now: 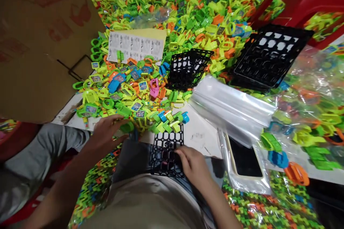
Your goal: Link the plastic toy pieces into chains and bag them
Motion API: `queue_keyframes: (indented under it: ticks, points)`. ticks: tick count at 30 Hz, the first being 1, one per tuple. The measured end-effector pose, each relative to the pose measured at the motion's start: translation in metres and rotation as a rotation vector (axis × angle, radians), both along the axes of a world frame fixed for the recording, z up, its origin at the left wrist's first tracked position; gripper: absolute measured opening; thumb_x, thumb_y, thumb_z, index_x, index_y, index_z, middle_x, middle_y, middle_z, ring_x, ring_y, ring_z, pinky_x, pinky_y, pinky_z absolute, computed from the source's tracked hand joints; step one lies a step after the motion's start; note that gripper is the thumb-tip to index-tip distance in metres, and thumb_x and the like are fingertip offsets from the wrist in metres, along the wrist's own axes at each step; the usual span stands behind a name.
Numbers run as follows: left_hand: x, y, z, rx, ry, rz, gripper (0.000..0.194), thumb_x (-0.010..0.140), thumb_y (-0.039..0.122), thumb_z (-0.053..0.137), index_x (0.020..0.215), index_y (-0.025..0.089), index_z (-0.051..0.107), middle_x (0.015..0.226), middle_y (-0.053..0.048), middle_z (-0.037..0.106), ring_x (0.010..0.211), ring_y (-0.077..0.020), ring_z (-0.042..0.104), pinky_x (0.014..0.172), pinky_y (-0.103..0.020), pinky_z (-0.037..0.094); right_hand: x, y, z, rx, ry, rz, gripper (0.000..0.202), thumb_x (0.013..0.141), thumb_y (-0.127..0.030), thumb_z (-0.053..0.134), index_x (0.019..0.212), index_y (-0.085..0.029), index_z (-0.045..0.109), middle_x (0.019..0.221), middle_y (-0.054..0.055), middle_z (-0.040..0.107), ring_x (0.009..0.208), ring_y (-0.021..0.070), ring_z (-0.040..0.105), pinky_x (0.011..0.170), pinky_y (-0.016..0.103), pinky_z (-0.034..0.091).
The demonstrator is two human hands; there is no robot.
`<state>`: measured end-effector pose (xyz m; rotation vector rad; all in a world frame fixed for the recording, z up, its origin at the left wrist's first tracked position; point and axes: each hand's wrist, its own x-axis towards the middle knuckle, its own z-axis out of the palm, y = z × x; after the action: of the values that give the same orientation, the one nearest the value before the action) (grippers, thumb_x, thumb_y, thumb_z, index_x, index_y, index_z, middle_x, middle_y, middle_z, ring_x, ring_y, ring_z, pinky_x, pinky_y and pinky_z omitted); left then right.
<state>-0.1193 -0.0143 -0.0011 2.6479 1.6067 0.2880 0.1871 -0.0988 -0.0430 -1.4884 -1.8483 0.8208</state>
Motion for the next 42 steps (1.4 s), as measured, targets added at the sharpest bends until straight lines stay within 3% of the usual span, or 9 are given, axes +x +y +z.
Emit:
queue_keyframes:
  ticks: [4, 7, 10, 13, 18, 23, 26, 32, 42]
  points:
    - [0.003, 0.005, 0.002, -0.024, 0.002, -0.088, 0.029, 0.086, 0.025, 0.049, 0.113, 0.027, 0.059, 0.119, -0.006, 0.060, 0.110, -0.0266, 0.052, 0.093, -0.043, 0.038, -0.034, -0.002, 0.009, 0.028, 0.113, 0.225, 0.034, 0.092, -0.016, 0.036, 0.118, -0.021, 0.057, 0.091, 0.005, 0.071, 0.081, 0.0163, 0.066, 0.074, 0.029, 0.052]
    - [0.006, -0.004, 0.031, 0.033, -0.120, -0.099, 0.033, 0.087, 0.035, 0.050, 0.118, 0.029, 0.055, 0.114, -0.005, 0.062, 0.105, -0.0271, 0.054, 0.090, -0.043, 0.039, -0.053, 0.002, 0.023, 0.059, 0.117, 0.196, 0.036, 0.091, -0.018, 0.041, 0.126, -0.019, 0.050, 0.096, 0.008, 0.068, 0.087, 0.0176, 0.063, 0.079, 0.030, 0.051]
    - [0.016, -0.022, 0.060, -0.024, -0.288, -0.265, 0.035, 0.088, 0.034, 0.049, 0.123, 0.032, 0.050, 0.115, -0.003, 0.062, 0.105, -0.0242, 0.054, 0.089, -0.038, 0.042, -0.062, 0.004, 0.036, 0.081, 0.099, 0.160, 0.046, 0.087, -0.025, 0.051, 0.132, -0.017, 0.043, 0.097, 0.009, 0.064, 0.087, 0.0194, 0.061, 0.077, 0.031, 0.050]
    - [0.043, -0.036, 0.067, -0.209, -0.354, -0.525, 0.036, 0.089, 0.031, 0.049, 0.125, 0.033, 0.049, 0.116, -0.001, 0.064, 0.108, -0.0207, 0.054, 0.093, -0.034, 0.042, -0.061, 0.002, 0.039, 0.101, 0.043, 0.198, 0.034, 0.084, -0.022, 0.049, 0.118, -0.019, 0.054, 0.093, 0.007, 0.064, 0.083, 0.0189, 0.059, 0.072, 0.029, 0.048]
    - [0.093, -0.032, 0.046, -0.353, -0.364, -0.759, 0.039, 0.092, 0.030, 0.046, 0.131, 0.028, 0.046, 0.122, -0.004, 0.063, 0.117, -0.0185, 0.051, 0.103, -0.034, 0.036, -0.038, -0.001, 0.024, 0.113, -0.005, 0.125, 0.013, 0.079, -0.023, 0.049, 0.072, -0.020, 0.058, 0.070, 0.003, 0.060, 0.066, 0.0163, 0.055, 0.059, 0.026, 0.043]
    - [0.113, -0.007, 0.033, -0.105, -0.392, -0.591, 0.048, 0.093, 0.038, 0.043, 0.138, 0.022, 0.036, 0.134, -0.008, 0.053, 0.126, -0.0215, 0.043, 0.106, -0.039, 0.030, -0.005, 0.025, -0.003, -0.110, 0.366, -0.374, 0.020, 0.072, -0.038, 0.065, 0.076, -0.018, 0.064, 0.071, 0.003, 0.066, 0.063, 0.0161, 0.060, 0.060, 0.027, 0.047]
    - [0.127, 0.009, 0.026, 0.021, -0.300, -0.450, 0.046, 0.091, 0.039, 0.046, 0.134, 0.024, 0.041, 0.138, -0.006, 0.048, 0.128, -0.0249, 0.041, 0.106, -0.044, 0.029, 0.007, 0.042, -0.020, -0.228, 0.567, -0.515, 0.033, 0.066, -0.044, 0.070, 0.084, -0.016, 0.066, 0.069, 0.003, 0.068, 0.059, 0.0168, 0.061, 0.058, 0.029, 0.050]
    - [0.155, 0.022, 0.010, 0.030, -0.110, -0.320, 0.053, 0.085, 0.040, 0.054, 0.133, 0.019, 0.045, 0.139, -0.011, 0.047, 0.125, -0.0323, 0.044, 0.101, -0.050, 0.034, 0.010, 0.043, -0.029, -0.047, 0.272, -0.364, 0.016, 0.076, -0.027, 0.059, 0.086, -0.018, 0.068, 0.088, 0.006, 0.071, 0.081, 0.0192, 0.065, 0.078, 0.031, 0.050]
    - [0.154, 0.025, 0.009, -0.022, -0.178, -0.387, 0.075, 0.074, 0.052, 0.064, 0.134, 0.013, 0.042, 0.134, -0.014, 0.051, 0.123, -0.0324, 0.045, 0.102, -0.048, 0.033, 0.000, 0.057, -0.025, -0.027, -0.319, -0.217, 0.013, 0.075, -0.011, 0.050, 0.078, -0.016, 0.062, 0.078, 0.009, 0.064, 0.075, 0.0209, 0.057, 0.067, 0.028, 0.044]
